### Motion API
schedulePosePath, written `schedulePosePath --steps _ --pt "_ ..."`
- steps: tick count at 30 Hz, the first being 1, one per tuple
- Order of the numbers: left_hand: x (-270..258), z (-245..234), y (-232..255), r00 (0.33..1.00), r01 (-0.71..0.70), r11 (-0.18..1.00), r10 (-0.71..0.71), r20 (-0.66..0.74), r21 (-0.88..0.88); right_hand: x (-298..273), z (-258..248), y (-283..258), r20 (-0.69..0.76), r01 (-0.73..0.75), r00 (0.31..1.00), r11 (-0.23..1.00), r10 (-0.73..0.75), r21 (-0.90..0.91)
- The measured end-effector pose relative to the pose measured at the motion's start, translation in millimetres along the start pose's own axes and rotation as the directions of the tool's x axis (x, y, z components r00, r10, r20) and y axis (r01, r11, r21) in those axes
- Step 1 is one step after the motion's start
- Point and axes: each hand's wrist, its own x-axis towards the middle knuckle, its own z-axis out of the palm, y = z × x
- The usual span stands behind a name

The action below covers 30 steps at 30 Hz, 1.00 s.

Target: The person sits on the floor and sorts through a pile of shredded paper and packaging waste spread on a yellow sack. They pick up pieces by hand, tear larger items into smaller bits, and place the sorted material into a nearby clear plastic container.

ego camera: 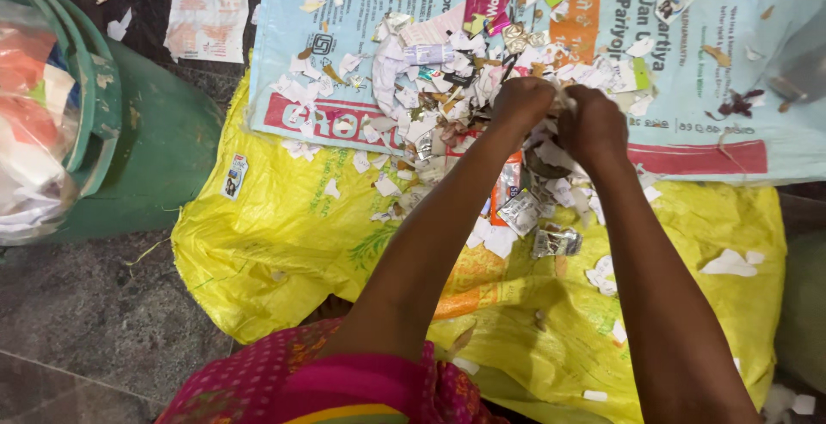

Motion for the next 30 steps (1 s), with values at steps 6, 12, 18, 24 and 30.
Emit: schedulePosePath --steps 6,12,18,24,30 --pt "-11 11 25 0.999 -0.017 0.995 0.022 -0.049 0.098 0 -53 31 -0.197 -0.026 0.977 0.963 0.081 0.268" --pt "8 24 3 0.992 -0.020 0.982 0.043 0.118 -0.189 -5 -85 38 0.108 -0.298 0.936 0.592 0.335 0.749" --pt "12 32 0 0.988 0.002 0.965 0.039 0.150 -0.264 -11 -95 40 0.149 -0.288 0.938 0.464 0.314 0.837" --pt "10 64 22 0.995 -0.022 0.974 0.043 0.090 -0.226 -22 -104 61 0.142 -0.285 0.937 0.459 0.320 0.841" --pt "19 171 85 0.945 -0.133 0.910 0.236 0.226 -0.394 -19 -159 131 0.124 -0.275 0.876 0.272 0.467 0.922"
